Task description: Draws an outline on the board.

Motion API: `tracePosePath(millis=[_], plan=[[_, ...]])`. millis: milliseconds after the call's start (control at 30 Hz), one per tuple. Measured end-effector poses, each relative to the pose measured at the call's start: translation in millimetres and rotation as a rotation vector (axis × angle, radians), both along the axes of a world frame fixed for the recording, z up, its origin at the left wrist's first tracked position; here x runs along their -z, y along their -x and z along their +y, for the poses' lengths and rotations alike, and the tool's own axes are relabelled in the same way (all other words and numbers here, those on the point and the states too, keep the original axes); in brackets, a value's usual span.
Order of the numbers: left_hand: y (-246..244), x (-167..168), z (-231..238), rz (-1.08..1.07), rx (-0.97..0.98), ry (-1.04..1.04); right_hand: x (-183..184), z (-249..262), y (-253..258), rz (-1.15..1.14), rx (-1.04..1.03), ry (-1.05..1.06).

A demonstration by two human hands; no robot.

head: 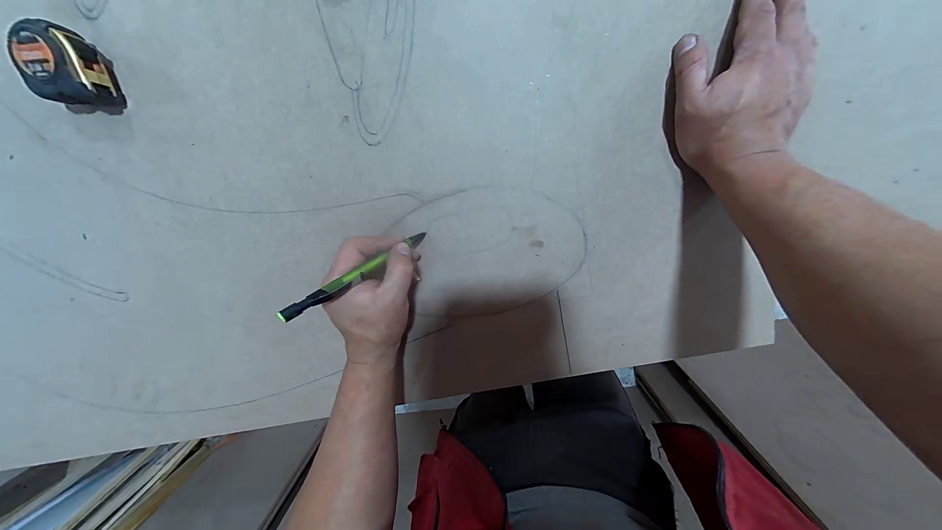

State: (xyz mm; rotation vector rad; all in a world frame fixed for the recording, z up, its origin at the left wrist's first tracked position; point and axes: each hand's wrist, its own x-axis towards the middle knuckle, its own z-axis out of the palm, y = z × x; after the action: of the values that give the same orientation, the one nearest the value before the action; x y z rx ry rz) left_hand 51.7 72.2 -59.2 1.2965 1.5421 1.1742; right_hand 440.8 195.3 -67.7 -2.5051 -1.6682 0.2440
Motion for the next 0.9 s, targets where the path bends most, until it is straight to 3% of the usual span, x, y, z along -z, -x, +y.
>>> tracePosePath(millis=[900], plan=[[1.1, 2.0, 14.7, -0.009, 0.068, -0.039, 2.0, 0.5, -0.4, -0.012, 0.006, -0.008]])
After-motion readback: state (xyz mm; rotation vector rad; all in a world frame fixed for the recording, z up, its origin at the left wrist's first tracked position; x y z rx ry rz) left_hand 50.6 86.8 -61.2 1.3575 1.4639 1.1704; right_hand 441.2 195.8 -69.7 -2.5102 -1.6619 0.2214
